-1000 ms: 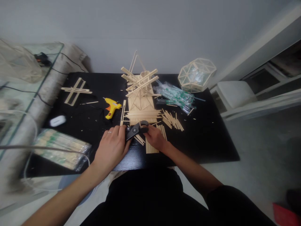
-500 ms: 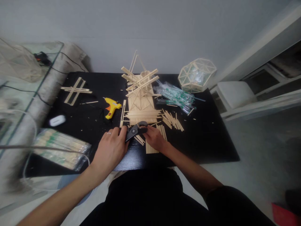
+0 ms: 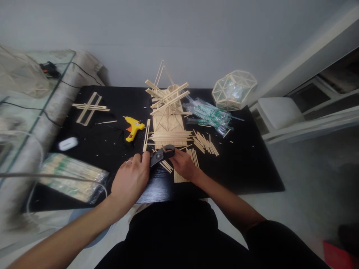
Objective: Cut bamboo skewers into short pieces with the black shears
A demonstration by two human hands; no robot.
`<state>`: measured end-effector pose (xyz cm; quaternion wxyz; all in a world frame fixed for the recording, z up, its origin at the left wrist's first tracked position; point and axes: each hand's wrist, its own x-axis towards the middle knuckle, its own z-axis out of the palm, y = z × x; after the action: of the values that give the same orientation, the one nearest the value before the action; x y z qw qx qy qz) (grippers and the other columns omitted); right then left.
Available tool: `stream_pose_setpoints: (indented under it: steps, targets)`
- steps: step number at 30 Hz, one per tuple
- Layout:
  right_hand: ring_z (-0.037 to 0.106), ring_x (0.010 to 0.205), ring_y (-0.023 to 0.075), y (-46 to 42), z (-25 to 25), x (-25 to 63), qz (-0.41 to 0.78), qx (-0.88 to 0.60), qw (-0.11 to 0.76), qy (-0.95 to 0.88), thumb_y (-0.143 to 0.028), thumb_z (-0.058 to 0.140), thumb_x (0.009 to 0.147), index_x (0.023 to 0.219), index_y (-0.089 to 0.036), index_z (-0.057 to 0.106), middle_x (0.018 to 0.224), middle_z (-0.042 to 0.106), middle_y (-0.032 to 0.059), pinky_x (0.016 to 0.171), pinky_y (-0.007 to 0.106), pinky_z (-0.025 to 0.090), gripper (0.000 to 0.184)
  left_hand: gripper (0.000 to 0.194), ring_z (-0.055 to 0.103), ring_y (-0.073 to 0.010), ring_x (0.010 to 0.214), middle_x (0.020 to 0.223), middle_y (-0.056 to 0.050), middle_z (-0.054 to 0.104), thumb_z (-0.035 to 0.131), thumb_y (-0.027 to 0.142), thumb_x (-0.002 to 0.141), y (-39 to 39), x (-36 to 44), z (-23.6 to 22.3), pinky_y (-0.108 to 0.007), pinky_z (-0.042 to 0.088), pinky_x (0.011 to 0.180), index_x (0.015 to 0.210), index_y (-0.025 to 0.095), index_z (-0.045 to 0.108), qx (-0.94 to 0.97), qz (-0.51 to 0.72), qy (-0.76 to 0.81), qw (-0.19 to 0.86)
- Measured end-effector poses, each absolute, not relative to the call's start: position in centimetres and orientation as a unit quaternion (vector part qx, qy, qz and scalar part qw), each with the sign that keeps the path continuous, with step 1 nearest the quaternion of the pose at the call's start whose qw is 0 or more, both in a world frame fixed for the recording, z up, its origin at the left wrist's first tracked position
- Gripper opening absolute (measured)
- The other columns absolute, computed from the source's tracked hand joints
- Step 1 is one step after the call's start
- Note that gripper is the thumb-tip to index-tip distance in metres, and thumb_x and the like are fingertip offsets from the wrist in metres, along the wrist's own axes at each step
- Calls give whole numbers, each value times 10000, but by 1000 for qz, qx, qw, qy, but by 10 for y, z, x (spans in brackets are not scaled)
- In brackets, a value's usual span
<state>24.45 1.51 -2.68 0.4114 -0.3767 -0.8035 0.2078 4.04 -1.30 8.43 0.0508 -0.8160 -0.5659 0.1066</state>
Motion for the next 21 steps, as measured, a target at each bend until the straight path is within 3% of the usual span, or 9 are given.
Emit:
stream_pose_setpoints:
  steps: [5,9,13,16,21]
  targets:
    - [733,966,242,18,-26,245,233,-403,399,-790,-206,530,1057,1064,-207,729,978,743,99,909,369,598,199,209,683,-253,690,813,-87,646,422,81,935,-9,34,80,-324,480,591,1002,178,595,-815,85,-572,38]
    - [737,890,209,21,-11,249,277,-414,407,-765,-297,645,1020,1000,-199,732,953,761,74,828,325,600,133,161,691,-287,797,893,-113,676,515,163,915,-3,25,78,-373,527,707,1036,177,621,-814,46,-578,27]
    - [735,882,198,21,6,254,332,-467,431,-697,-347,710,975,1048,-217,772,960,761,67,753,307,614,161,245,692,-324,915,1019,-146,700,506,280,967,4,9,75,-410,542,786,1135,174,648,-786,-40,-617,-4]
    - [732,763,188,21,9,256,376,-517,398,-658,-299,784,909,1081,-204,779,857,762,47,704,311,616,196,293,701,-292,922,1077,-119,707,491,371,997,6,-2,68,-375,543,801,1170,206,659,-767,-106,-629,-75]
    - [719,670,167,21,-3,251,389,-552,323,-663,-156,845,812,1050,-194,748,778,756,15,689,299,594,260,356,717,-239,842,969,-56,733,518,540,990,3,-6,58,-318,528,771,1097,243,683,-750,-148,-609,-212]
